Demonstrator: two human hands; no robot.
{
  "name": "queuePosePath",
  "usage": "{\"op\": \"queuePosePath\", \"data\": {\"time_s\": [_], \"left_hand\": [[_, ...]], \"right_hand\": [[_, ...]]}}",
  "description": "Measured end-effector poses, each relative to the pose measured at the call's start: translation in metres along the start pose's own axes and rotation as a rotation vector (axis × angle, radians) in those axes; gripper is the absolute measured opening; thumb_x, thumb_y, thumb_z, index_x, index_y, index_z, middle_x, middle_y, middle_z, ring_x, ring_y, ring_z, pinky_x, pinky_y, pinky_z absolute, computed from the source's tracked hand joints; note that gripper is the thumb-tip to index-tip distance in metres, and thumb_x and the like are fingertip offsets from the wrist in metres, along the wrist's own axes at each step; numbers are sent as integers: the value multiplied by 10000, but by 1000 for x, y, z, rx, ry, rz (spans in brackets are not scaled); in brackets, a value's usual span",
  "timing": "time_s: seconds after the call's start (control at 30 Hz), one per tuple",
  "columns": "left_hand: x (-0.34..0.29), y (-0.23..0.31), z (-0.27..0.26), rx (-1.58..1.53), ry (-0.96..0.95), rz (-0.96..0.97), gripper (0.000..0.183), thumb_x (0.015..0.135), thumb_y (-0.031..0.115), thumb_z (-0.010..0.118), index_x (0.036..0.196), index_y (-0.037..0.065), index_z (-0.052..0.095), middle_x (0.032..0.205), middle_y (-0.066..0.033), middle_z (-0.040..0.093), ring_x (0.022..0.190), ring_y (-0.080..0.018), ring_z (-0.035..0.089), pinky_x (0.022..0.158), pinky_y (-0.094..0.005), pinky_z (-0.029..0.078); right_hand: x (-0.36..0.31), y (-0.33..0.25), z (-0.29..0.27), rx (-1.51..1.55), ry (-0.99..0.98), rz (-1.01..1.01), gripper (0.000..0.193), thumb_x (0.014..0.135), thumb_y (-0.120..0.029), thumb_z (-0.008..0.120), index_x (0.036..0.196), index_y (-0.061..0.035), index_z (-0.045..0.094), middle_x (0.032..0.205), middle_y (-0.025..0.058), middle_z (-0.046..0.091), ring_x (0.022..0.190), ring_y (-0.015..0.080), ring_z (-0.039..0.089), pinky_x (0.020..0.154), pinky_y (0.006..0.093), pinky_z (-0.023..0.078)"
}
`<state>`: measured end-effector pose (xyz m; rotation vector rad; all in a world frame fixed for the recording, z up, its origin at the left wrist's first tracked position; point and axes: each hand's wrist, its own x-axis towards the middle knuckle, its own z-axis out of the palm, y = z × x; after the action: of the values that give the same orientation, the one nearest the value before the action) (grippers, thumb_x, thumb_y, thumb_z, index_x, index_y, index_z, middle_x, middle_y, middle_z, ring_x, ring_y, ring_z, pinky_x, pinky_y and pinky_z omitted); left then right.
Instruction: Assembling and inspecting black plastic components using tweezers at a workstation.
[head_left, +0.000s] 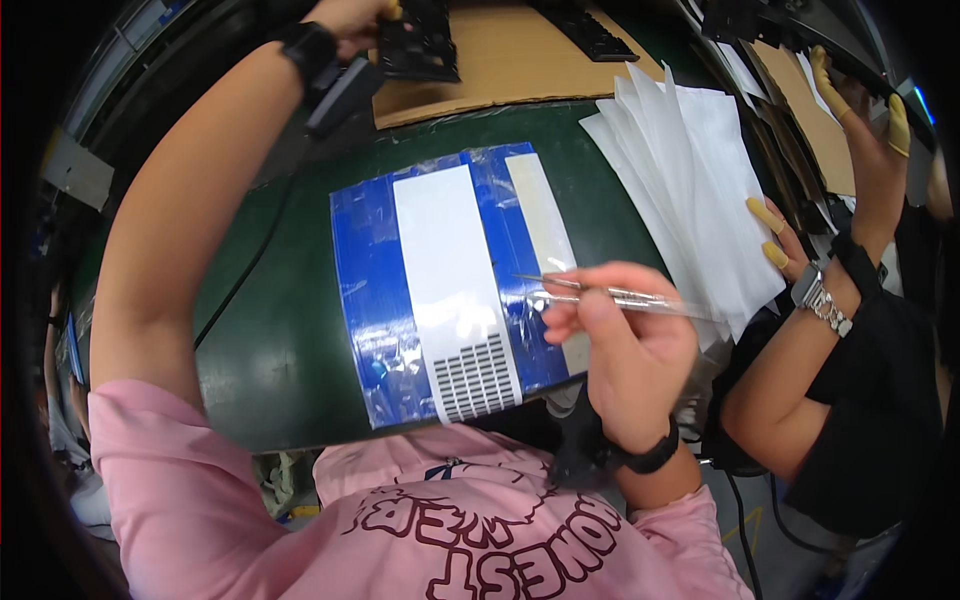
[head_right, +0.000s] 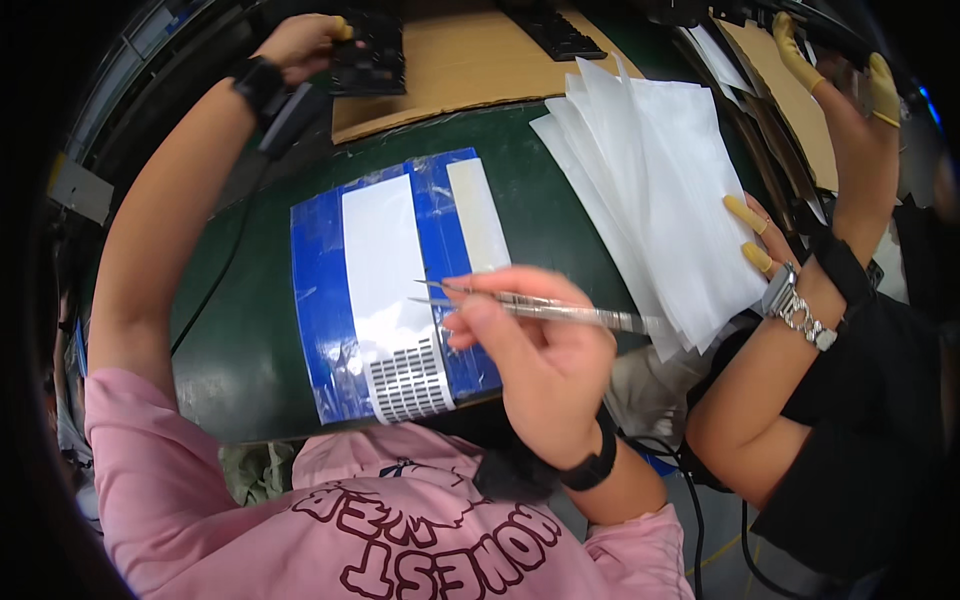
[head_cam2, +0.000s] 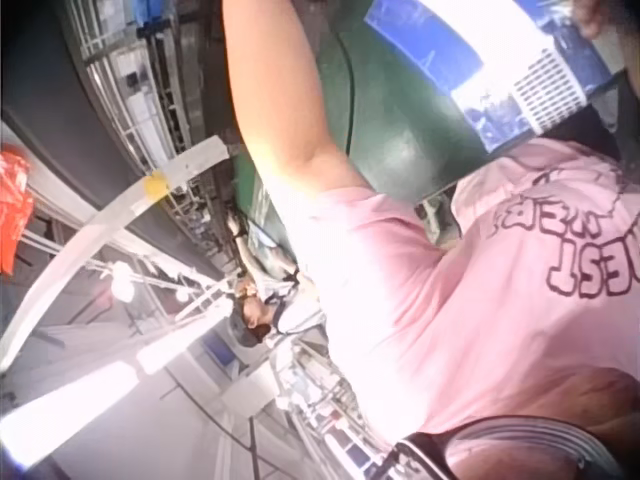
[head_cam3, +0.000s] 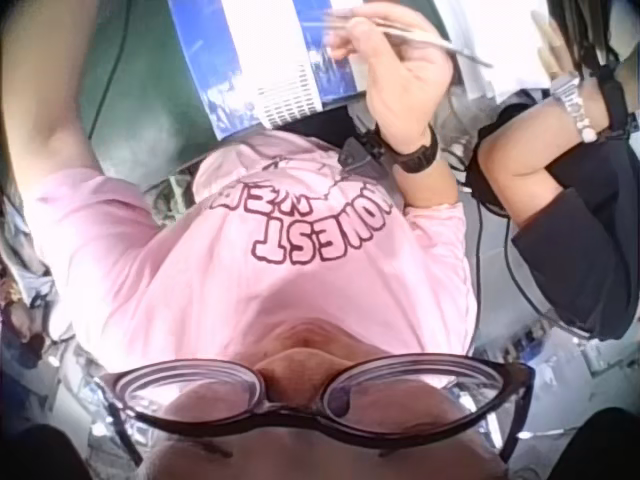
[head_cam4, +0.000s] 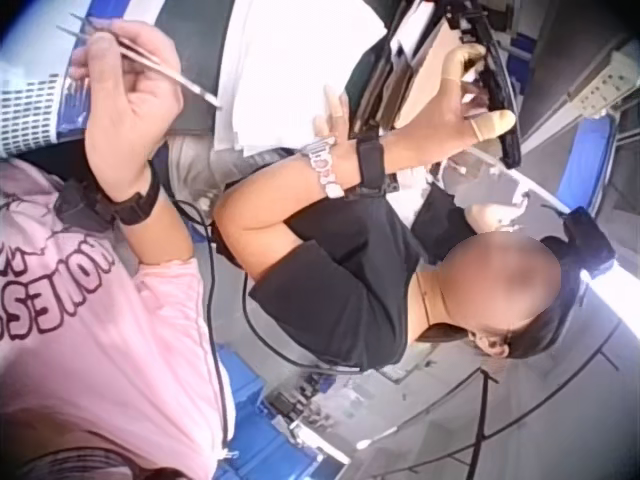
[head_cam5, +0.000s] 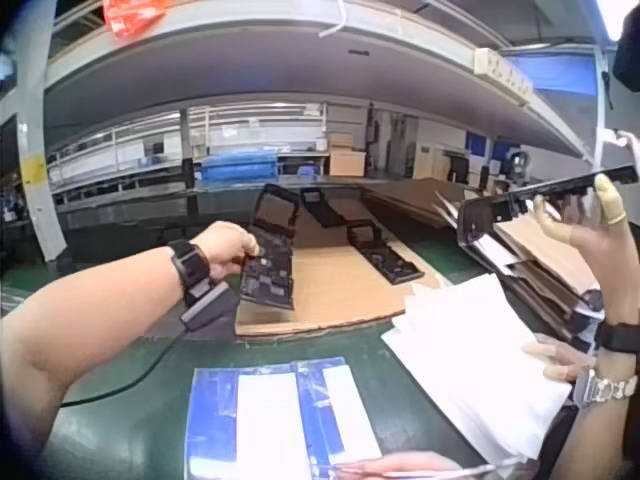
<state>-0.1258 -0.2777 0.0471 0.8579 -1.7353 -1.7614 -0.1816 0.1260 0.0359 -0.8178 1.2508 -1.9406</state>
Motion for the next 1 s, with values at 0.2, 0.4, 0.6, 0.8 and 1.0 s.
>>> {"op": "queuePosePath", "data": {"time_s": [0.2,0.4,0.6,0.8,1.0], "left_hand": [[-162,33,-3,-319,-221,125,263,826,142,466,1016,-36,504,983,-77,566,907,-141,529,877,-215,359],[-299,-2,33,-724,-149,-71,270,858,203,404,1028,20,504,943,-96,574,879,-194,562,754,-348,476],[-321,-23,70,-917,115,-59,300,881,224,370,1097,33,453,1001,-102,541,865,-205,560,754,-345,472],[-303,-37,74,-816,111,25,319,873,249,410,1096,22,439,975,-91,539,818,-157,568,690,-277,492],[-301,-44,82,-866,192,26,311,873,240,412,1095,23,435,940,-70,533,807,-133,537,692,-276,478]], "right_hand": [[-16,20,15,-65,15,41,128,768,-21,546,849,32,463,706,74,547,614,92,552,519,172,430],[-27,43,23,-85,64,26,132,757,18,529,860,23,447,693,63,537,596,92,551,499,175,414],[-23,44,19,-106,110,25,140,754,12,534,865,12,449,687,57,531,585,79,540,482,165,384],[-16,42,15,-146,80,68,142,752,3,537,868,6,454,685,47,528,554,59,508,467,162,363],[-15,38,13,-172,101,80,151,746,4,543,873,9,461,659,45,528,529,58,494,459,159,353]]}}
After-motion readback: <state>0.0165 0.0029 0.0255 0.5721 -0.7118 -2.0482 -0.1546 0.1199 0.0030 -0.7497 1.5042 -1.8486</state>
